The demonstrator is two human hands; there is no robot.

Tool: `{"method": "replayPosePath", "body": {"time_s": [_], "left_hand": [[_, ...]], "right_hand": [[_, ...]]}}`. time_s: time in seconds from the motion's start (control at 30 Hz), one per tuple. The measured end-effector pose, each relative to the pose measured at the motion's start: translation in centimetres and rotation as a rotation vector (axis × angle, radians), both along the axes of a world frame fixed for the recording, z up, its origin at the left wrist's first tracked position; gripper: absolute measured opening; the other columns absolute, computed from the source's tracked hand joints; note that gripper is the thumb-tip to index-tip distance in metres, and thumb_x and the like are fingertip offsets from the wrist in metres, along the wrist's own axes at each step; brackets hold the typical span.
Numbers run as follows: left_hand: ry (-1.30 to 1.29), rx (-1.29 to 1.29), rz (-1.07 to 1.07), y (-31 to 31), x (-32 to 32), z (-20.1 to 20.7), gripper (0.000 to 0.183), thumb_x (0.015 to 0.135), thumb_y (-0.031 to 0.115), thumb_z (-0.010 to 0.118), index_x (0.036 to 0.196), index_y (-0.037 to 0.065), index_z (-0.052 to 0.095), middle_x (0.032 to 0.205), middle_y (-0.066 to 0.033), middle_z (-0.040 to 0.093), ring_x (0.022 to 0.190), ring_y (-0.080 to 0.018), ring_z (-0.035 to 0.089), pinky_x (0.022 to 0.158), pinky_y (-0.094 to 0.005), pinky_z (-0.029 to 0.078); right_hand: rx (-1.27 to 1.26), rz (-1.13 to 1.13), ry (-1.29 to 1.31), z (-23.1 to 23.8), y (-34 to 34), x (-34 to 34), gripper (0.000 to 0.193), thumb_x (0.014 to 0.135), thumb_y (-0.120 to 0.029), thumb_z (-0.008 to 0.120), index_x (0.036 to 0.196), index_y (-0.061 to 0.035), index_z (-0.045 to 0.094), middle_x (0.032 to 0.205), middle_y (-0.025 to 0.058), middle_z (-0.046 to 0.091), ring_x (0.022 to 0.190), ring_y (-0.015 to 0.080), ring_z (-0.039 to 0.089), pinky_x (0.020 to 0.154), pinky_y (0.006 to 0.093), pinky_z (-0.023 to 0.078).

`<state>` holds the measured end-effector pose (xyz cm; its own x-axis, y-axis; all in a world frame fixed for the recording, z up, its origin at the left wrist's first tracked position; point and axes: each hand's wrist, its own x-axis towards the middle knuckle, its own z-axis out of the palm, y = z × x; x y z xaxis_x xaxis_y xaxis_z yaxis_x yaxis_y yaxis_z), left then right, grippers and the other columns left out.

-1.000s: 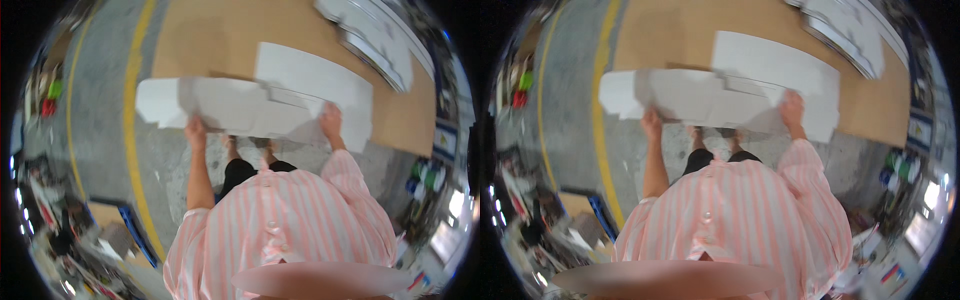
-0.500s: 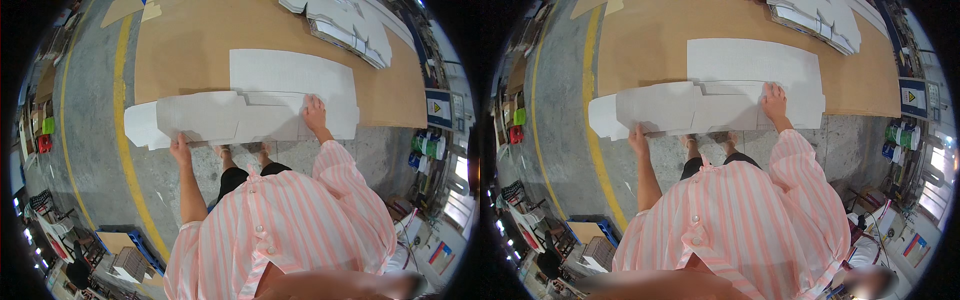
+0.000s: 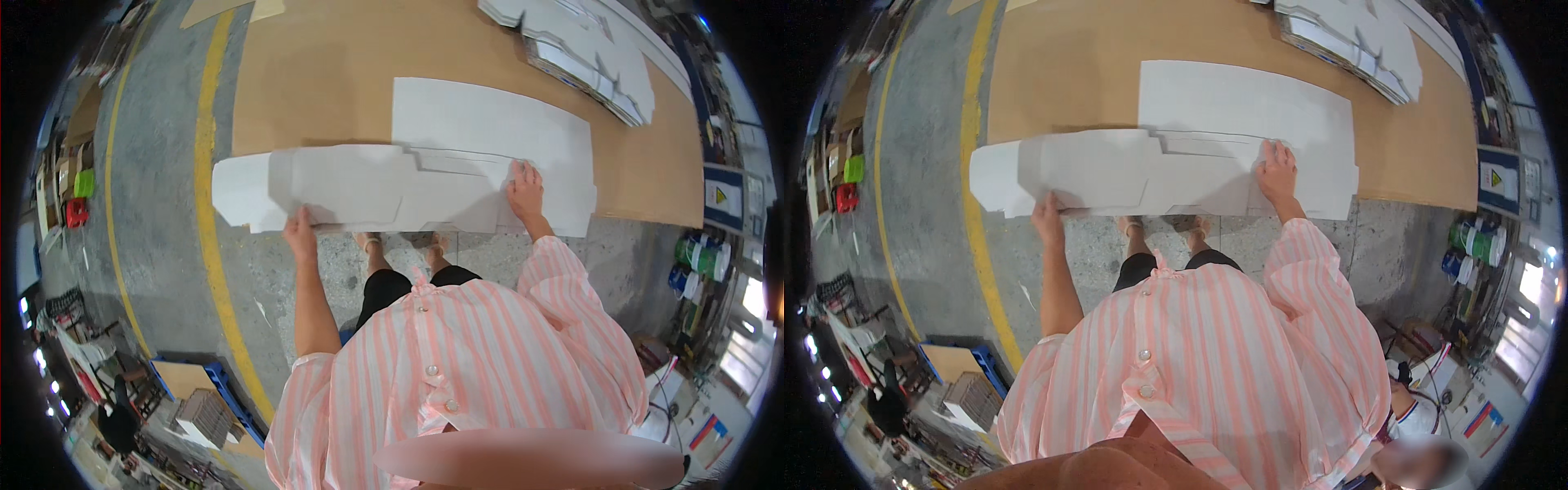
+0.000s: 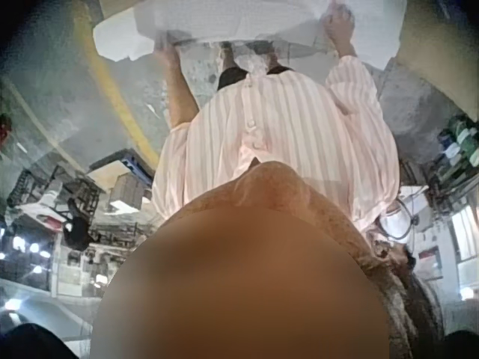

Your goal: Sorting and stacking flat white cardboard cutouts at a factory workbench.

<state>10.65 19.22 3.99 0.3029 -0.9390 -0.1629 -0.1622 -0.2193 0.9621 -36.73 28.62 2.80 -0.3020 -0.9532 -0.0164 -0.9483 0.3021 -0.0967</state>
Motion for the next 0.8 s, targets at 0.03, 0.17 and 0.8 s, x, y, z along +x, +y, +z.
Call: {"method": "replayPosePath", "body": {"time_s": [0.03,0.17,0.8], "left_hand": [[-0.169,0.036,-0.07,0.0,0.4,-0.5,0.032,0.088,0.022,0.05,0.069,-0.003,0.057,0.059,0.0003,0.052,0.058,-0.0087,0.043,0.049,-0.0265,0.036],[0.071,0.057,0.059,-0.2,-0.8,-1.0,0.025,0.084,0.023,0.056,0.078,-0.001,0.058,0.07,-0.0028,0.057,0.06,-0.0102,0.047,0.052,-0.0302,0.04],[0.288,0.167,0.109,0.6,-2.5,1.7,0.049,0.081,0.023,0.061,0.12,0.002,0.041,0.105,-0.0094,0.057,0.093,-0.0226,0.054,0.079,-0.0363,0.044]], "right_hand": [[-0.017,0.038,0.027,-0.2,0.2,-0.6,0.053,0.077,-0.021,0.049,0.128,-0.0148,0.038,0.131,0.0157,0.036,0.119,0.0358,0.033,0.096,0.0485,0.03],[-0.091,0.14,0.061,-1.2,0.4,-2.4,0.053,0.076,-0.019,0.05,0.127,-0.0125,0.04,0.128,0.0176,0.04,0.115,0.0368,0.038,0.095,0.0487,0.031],[0.022,0.012,-0.003,-1.0,0.3,-1.3,0.054,0.078,-0.019,0.046,0.131,-0.019,0.036,0.136,0.0114,0.03,0.121,0.033,0.029,0.095,0.0491,0.031]]}}
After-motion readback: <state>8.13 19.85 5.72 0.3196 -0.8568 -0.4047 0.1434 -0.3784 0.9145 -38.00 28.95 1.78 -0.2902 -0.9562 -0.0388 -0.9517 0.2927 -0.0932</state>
